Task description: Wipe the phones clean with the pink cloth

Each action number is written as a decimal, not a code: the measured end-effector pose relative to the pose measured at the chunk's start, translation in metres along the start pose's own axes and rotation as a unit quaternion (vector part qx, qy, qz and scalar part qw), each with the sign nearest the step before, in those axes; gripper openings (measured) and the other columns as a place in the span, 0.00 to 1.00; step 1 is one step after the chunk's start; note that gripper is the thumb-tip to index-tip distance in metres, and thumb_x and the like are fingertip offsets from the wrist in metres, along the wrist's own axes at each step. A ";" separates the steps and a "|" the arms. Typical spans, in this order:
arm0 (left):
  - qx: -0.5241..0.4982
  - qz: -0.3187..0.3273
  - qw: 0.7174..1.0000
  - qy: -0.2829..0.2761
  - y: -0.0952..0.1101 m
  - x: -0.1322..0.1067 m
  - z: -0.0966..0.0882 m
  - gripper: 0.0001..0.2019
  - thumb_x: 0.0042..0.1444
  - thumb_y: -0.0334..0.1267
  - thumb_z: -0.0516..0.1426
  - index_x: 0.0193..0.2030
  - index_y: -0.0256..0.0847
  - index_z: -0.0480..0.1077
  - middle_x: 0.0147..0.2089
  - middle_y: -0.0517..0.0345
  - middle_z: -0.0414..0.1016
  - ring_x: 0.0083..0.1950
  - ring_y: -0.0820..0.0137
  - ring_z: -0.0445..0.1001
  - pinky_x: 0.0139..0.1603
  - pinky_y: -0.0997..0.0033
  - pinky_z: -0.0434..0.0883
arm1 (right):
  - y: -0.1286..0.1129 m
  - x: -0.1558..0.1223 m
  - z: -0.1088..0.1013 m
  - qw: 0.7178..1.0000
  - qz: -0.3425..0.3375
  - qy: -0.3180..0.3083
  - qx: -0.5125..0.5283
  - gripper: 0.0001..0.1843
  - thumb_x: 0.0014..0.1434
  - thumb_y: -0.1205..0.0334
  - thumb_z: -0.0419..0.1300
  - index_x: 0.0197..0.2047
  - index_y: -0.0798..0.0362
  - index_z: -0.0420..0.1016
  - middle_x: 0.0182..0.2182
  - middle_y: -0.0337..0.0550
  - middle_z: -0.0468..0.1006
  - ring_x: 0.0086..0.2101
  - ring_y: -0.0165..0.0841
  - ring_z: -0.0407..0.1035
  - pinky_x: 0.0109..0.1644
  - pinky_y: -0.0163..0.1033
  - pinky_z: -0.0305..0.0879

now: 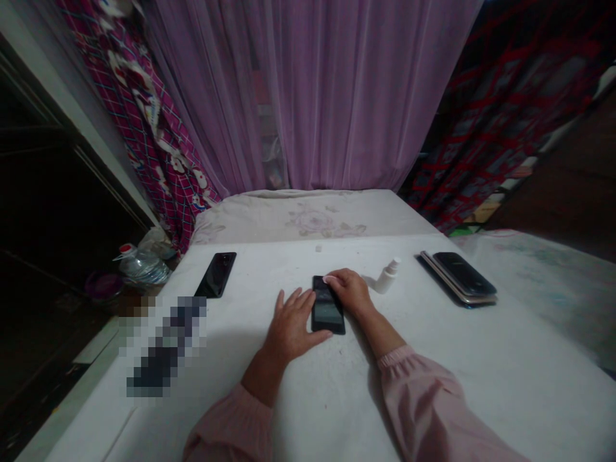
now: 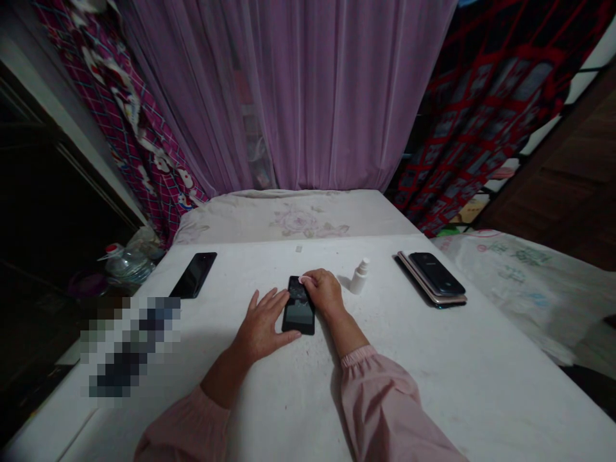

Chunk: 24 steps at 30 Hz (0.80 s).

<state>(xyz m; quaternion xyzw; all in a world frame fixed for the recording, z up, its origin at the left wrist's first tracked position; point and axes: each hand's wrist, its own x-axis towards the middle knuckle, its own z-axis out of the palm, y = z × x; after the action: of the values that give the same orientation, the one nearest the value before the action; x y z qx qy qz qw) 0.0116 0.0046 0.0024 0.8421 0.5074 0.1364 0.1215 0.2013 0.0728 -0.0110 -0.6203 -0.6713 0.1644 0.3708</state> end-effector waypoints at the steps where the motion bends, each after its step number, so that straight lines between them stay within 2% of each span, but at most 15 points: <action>1: 0.000 0.000 1.000 -0.002 0.000 0.000 0.000 0.40 0.55 0.62 0.58 0.69 0.42 0.57 0.69 0.47 0.61 0.72 0.51 0.53 0.71 0.39 0.41 | 0.000 0.000 -0.001 1.000 -0.001 -0.002 0.002 0.09 0.58 0.57 0.60 0.35 0.50 0.82 0.34 0.44 0.81 0.38 0.36 0.73 0.44 0.40 0.65; 7: -0.001 0.004 1.000 0.003 -0.002 0.000 0.001 0.40 0.55 0.63 0.57 0.69 0.42 0.57 0.69 0.47 0.61 0.71 0.51 0.54 0.71 0.39 0.40 | 0.001 0.000 -0.007 0.995 -0.038 -0.055 0.069 0.08 0.55 0.57 0.63 0.31 0.51 0.81 0.33 0.44 0.80 0.38 0.37 0.72 0.46 0.41 0.66; 9: 0.001 0.004 1.000 0.002 -0.003 0.000 0.001 0.40 0.55 0.63 0.57 0.69 0.42 0.57 0.69 0.47 0.61 0.71 0.50 0.54 0.71 0.39 0.41 | 0.003 0.000 -0.009 0.990 -0.053 -0.081 0.103 0.06 0.54 0.58 0.64 0.31 0.50 0.82 0.35 0.45 0.79 0.40 0.37 0.72 0.49 0.43 0.67; 13: 0.006 0.005 1.000 0.000 -0.005 0.000 0.001 0.41 0.55 0.63 0.57 0.69 0.43 0.56 0.69 0.47 0.61 0.71 0.50 0.54 0.71 0.38 0.41 | 0.007 0.000 -0.012 0.981 -0.034 -0.132 0.135 0.04 0.49 0.59 0.68 0.30 0.48 0.83 0.43 0.46 0.77 0.47 0.39 0.71 0.55 0.44 0.65; 16: 0.006 0.004 1.000 -0.001 -0.006 0.000 0.002 0.41 0.55 0.64 0.57 0.69 0.42 0.56 0.69 0.47 0.61 0.72 0.51 0.53 0.71 0.39 0.40 | 0.008 0.000 -0.014 0.976 -0.037 -0.159 0.142 0.04 0.49 0.59 0.69 0.29 0.48 0.84 0.45 0.46 0.75 0.50 0.39 0.70 0.57 0.43 0.64; 19: 0.005 0.003 1.000 -0.002 -0.006 0.000 0.002 0.41 0.54 0.63 0.58 0.69 0.42 0.57 0.69 0.46 0.61 0.72 0.51 0.53 0.71 0.40 0.40 | 0.007 0.000 -0.013 0.980 -0.048 -0.147 0.124 0.04 0.50 0.59 0.67 0.31 0.48 0.84 0.44 0.46 0.76 0.48 0.39 0.70 0.56 0.43 0.64; 24: 0.004 0.004 1.000 -0.002 -0.003 0.001 0.001 0.41 0.55 0.63 0.58 0.69 0.42 0.57 0.69 0.47 0.61 0.72 0.51 0.53 0.71 0.39 0.41 | -0.001 0.000 -0.007 0.994 -0.053 -0.083 0.049 0.08 0.55 0.57 0.63 0.34 0.49 0.83 0.36 0.44 0.79 0.41 0.37 0.72 0.49 0.42 0.65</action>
<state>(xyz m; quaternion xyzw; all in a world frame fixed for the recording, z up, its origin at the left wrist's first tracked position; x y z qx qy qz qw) 0.0098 0.0070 0.0004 0.8447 0.5046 0.1334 0.1189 0.2057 0.0709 -0.0061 -0.5493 -0.7227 0.2279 0.3522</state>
